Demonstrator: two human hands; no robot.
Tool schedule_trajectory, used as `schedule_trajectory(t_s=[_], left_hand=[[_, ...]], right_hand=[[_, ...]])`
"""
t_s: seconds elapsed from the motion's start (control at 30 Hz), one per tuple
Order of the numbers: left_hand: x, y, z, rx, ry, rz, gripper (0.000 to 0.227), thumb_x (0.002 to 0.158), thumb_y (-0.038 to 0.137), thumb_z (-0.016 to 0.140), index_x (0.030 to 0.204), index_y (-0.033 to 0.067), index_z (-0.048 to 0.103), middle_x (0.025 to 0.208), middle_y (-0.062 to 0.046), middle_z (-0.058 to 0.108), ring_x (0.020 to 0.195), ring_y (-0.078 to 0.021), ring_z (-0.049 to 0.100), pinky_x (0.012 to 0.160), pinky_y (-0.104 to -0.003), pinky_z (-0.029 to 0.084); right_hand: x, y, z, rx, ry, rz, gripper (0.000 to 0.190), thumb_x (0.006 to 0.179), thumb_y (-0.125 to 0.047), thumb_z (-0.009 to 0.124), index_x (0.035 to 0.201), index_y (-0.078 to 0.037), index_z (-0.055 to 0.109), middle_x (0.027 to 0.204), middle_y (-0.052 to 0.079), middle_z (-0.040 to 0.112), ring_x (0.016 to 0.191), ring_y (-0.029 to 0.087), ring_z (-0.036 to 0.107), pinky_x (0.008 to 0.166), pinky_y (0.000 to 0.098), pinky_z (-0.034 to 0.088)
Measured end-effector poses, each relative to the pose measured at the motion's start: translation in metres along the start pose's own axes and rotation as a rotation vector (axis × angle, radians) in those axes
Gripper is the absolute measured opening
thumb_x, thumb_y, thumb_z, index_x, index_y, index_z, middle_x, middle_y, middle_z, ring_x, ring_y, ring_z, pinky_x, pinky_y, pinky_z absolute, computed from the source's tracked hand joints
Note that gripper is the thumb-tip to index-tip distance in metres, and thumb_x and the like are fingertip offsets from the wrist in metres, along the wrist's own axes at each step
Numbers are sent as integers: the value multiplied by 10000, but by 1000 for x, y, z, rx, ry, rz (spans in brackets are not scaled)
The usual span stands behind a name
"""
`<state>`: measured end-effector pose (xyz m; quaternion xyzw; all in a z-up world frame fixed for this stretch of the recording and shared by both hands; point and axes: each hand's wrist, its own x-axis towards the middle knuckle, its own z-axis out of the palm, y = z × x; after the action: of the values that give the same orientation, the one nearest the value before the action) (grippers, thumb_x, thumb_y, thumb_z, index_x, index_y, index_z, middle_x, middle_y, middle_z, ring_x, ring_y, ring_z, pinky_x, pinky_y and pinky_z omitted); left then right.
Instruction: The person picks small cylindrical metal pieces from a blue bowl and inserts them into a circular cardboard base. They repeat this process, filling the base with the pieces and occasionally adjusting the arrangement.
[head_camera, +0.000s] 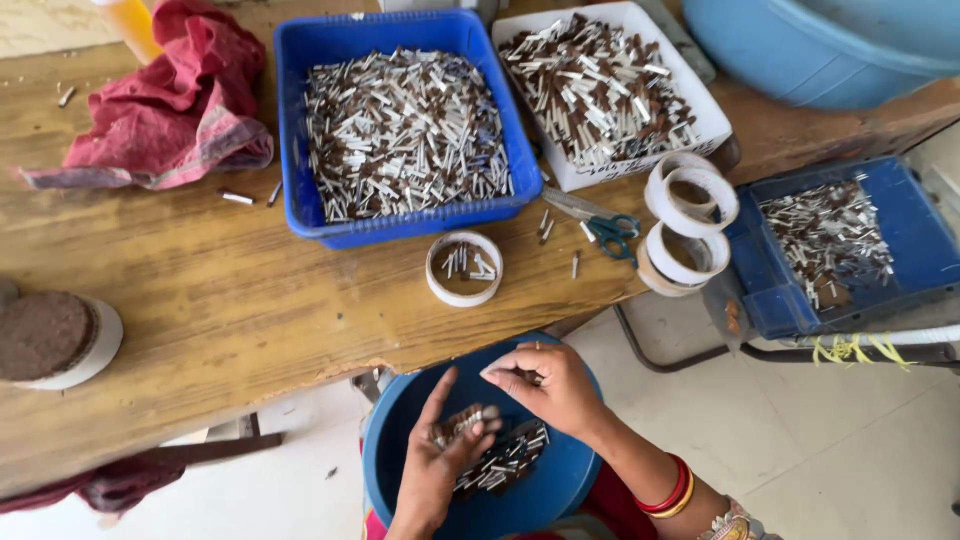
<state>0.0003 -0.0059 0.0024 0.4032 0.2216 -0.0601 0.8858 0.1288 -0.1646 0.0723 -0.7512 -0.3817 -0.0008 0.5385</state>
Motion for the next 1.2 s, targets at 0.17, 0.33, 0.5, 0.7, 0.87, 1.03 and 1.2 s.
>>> schedule_trajectory(t_s=[0.17, 0.33, 0.5, 0.7, 0.87, 1.03, 1.2], left_hand=[[-1, -4, -3, 0, -83, 50, 852, 911, -78, 645, 1628, 190, 270, 1109, -154, 711, 1009, -219, 719, 851, -312, 632], [-1, -4, -2, -29, -111, 28, 870, 898, -86, 630, 1623, 192, 238, 1129, -146, 721, 1051, -213, 732, 870, -304, 631], [-4, 5, 1, 7, -114, 27, 864, 910, -64, 633, 1627, 195, 227, 1141, -170, 744, 1030, -227, 734, 854, -294, 612], [-1, 0, 1, -4, -139, 38, 863, 915, -60, 636, 1630, 184, 219, 1142, -179, 722, 1061, -226, 734, 883, -308, 618], [1, -7, -7, 2, -160, 42, 854, 929, -57, 637, 1636, 178, 221, 1125, -187, 718, 1027, -239, 729, 870, -311, 617], [-4, -1, -2, -11, -159, 24, 859, 915, -48, 639, 1623, 178, 207, 1133, -177, 729, 1032, -232, 734, 880, -298, 618], [0, -7, -8, -36, -145, -15, 762, 936, -46, 640, 1614, 81, 315, 1133, -182, 719, 1037, -244, 741, 877, -320, 630]], right_hand=[[-54, 59, 28, 267, -327, 572, 163, 916, -132, 779, 1038, -25, 791, 707, 49, 715, 635, 78, 625, 573, 239, 500], [-67, 94, 29, 790, 78, 552, 307, 1142, -217, 693, 900, -29, 709, 689, -49, 596, 595, 16, 491, 520, 183, 372], [-58, 83, 29, 509, -61, 583, 227, 1005, -220, 697, 886, -31, 741, 684, -53, 577, 567, 11, 421, 493, 196, 314], [-58, 75, 33, 613, -249, 518, 174, 977, -196, 732, 954, -23, 738, 806, -36, 647, 691, 42, 599, 585, 225, 488], [-53, 74, 33, 785, -236, 688, 156, 1040, -171, 683, 955, -43, 712, 754, -40, 632, 660, 29, 550, 566, 185, 431], [-58, 88, 33, 638, -181, 369, 141, 1039, -111, 715, 995, 20, 748, 830, 12, 653, 767, 61, 586, 695, 233, 490], [-52, 74, 38, 650, -456, 564, 195, 978, -192, 702, 958, -1, 737, 671, -33, 620, 572, 41, 521, 498, 221, 410]])
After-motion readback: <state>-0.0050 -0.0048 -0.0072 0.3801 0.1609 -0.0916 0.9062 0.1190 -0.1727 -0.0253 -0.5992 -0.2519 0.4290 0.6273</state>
